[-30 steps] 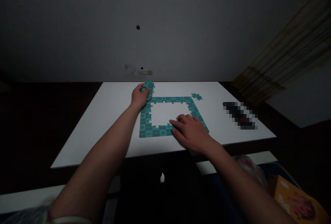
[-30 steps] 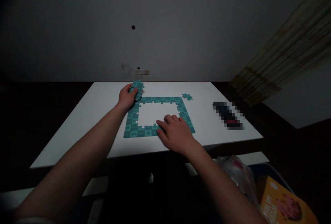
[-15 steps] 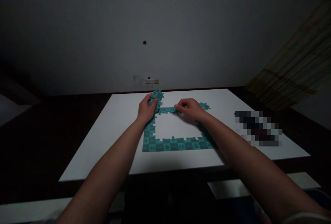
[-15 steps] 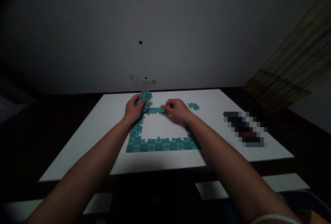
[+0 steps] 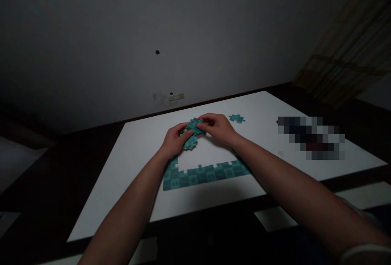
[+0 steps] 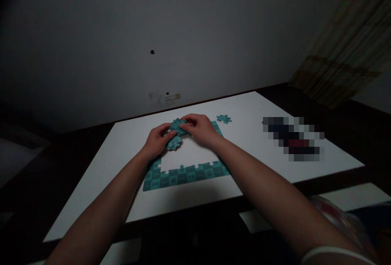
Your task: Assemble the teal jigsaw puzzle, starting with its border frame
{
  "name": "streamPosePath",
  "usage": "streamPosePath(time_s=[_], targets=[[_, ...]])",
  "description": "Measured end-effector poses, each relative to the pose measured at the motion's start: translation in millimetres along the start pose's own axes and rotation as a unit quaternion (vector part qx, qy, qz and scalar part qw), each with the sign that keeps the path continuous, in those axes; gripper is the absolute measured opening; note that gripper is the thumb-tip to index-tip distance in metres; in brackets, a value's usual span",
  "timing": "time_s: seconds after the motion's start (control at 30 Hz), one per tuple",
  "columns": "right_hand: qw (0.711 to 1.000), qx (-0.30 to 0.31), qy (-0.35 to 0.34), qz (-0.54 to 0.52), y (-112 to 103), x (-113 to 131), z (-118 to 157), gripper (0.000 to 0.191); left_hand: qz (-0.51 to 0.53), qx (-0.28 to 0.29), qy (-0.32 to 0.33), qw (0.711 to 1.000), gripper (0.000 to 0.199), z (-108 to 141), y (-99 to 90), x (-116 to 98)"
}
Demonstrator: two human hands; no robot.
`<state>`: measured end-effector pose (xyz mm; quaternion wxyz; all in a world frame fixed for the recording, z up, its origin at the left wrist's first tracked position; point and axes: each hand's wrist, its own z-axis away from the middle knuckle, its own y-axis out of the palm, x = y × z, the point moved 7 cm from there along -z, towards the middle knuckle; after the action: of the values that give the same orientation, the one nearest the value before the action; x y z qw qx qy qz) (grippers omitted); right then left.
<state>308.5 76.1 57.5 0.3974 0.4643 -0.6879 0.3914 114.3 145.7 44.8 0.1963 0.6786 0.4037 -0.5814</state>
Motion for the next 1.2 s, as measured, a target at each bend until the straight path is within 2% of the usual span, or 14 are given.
streamPosePath(time_s=[0.17,0.27,0.37,0.47,0.6,0.73,0.87,0.97,1.1,1.2], targets=[[0.995,-0.001,0.034,-0.089,1.7,-4.4,2.1,0.04,0.014,-0.017,-0.023,0.999,0.054,0.7,-6.0,4.4],[0.993,-0.007,0.051,-0.109,0.9,-6.6,1.6,0.043,0.015,-0.035,-0.022,0.999,0.057,-0.5,-11.3,6.7],[0.992,-0.043,0.058,-0.105,-6.8,-8.5,-1.6,0.047,0.021,-0.06,-0.023,0.998,0.059,-3.5,-20.1,10.1],[0.992,-0.083,0.057,-0.08,-19.2,-9.8,-5.2,0.053,0.035,-0.116,-0.035,0.992,0.064,-6.4,-36.8,15.9],[0.993,-0.098,0.043,-0.04,-33.0,-12.9,-7.8,0.063,0.056,-0.211,-0.035,0.975,0.072,-7.3,-64.4,24.6],[0.992,-0.12,0.035,0.005,-45.5,-16.6,-6.7,0.066,0.069,-0.257,-0.045,0.963,0.076,-8.0,-80.5,37.8],[0.995,-0.072,0.027,0.062,-42.3,-14.2,-4.7,0.066,0.063,-0.275,-0.058,0.958,0.073,-8.2,-86.5,47.1],[0.997,-0.035,0.032,0.067,-35.5,-13.5,-2.4,0.068,0.07,-0.275,-0.062,0.957,0.071,-8.3,-86.3,49.7],[0.997,-0.01,0.037,0.068,-26.8,-14.5,0.1,0.05,0.08,-0.263,-0.058,0.96,0.069,-9.0,-84.0,49.0],[0.991,0.033,0.052,0.119,-15.2,-17.1,2.8,0.038,0.078,-0.262,-0.056,0.96,0.065,-9.2,-83.7,48.2]])
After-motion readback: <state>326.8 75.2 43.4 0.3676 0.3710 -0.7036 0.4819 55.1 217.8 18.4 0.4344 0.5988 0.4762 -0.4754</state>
